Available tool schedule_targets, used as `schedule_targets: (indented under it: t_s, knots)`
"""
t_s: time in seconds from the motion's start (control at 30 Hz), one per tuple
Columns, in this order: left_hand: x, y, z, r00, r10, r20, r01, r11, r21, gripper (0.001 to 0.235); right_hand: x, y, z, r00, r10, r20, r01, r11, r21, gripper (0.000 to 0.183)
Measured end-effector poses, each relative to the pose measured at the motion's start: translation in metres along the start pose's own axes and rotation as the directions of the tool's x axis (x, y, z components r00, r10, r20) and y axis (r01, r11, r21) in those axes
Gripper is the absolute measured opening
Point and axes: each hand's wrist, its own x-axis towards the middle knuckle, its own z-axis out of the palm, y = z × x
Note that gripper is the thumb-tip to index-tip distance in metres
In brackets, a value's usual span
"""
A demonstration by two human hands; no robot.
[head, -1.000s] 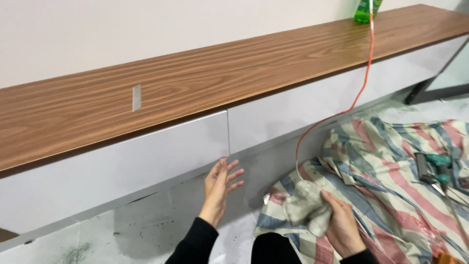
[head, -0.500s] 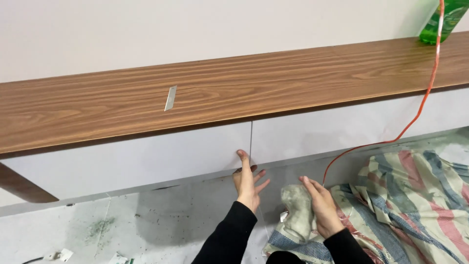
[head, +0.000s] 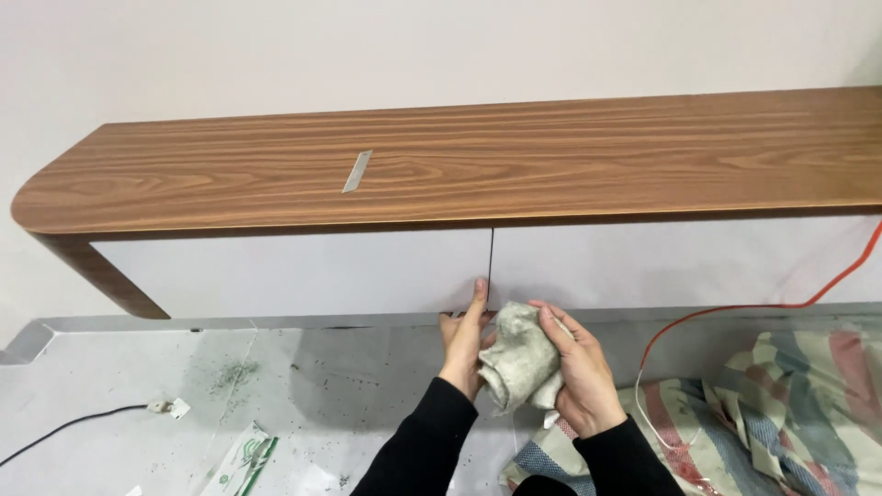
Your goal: The person wipes the interior and exterior surfaces of a wooden drawer unit with a cloth. They clean the inside of the drawer, the white drawer front, and the wooden sides, then close the drawer and continue wiping the adjacent drawer.
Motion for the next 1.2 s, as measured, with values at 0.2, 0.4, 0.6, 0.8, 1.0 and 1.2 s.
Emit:
schedule_targets:
  t_s: [0.2,0.4,0.6,0.8,1.0,1.2]
  knots:
    - [0.032,-0.030,0.032,0.982,0.041,-0.183,-0.064,0.991,-0.119,0.101,0.028,-0.011,-0.047,0.992,0.044,-0.121,-0.056,0.994,-0.099,0.056]
    - [-0.008,-0.026,0.029,0.994,-0.102,-0.033,0.091,0.964,-0.249,0.110,0.103,-0.022,-0.129,0.986,0.071,-0.149,-0.078,0.996,-0.047,0.094]
    - [0.016,-0.034,0.018,0.981,-0.134,0.140,0.166,0.954,-0.249,0.100,0.162,-0.027,-0.161,0.987,-0.026,-0.160,0.045,0.992,0.118,0.103]
    - [0.047,-0.057,0.016,0.977,-0.126,0.171,0.157,0.972,-0.177,0.112,0.152,-0.010,-0.169,0.929,-0.071,-0.364,0.138,0.977,0.161,0.098]
    - [0.008,-0.054,0.006,0.982,-0.188,0.035,0.191,0.966,-0.176,0.081,0.061,-0.039,-0.131,0.964,-0.017,-0.265,0.077,0.973,0.218,0.093]
    - [-0.012,-0.094,-0.040,0.970,-0.242,-0.001,0.240,0.962,-0.130,0.022,0.012,-0.013,-0.172,0.962,-0.050,-0.270,0.085,0.990,0.116,0.090]
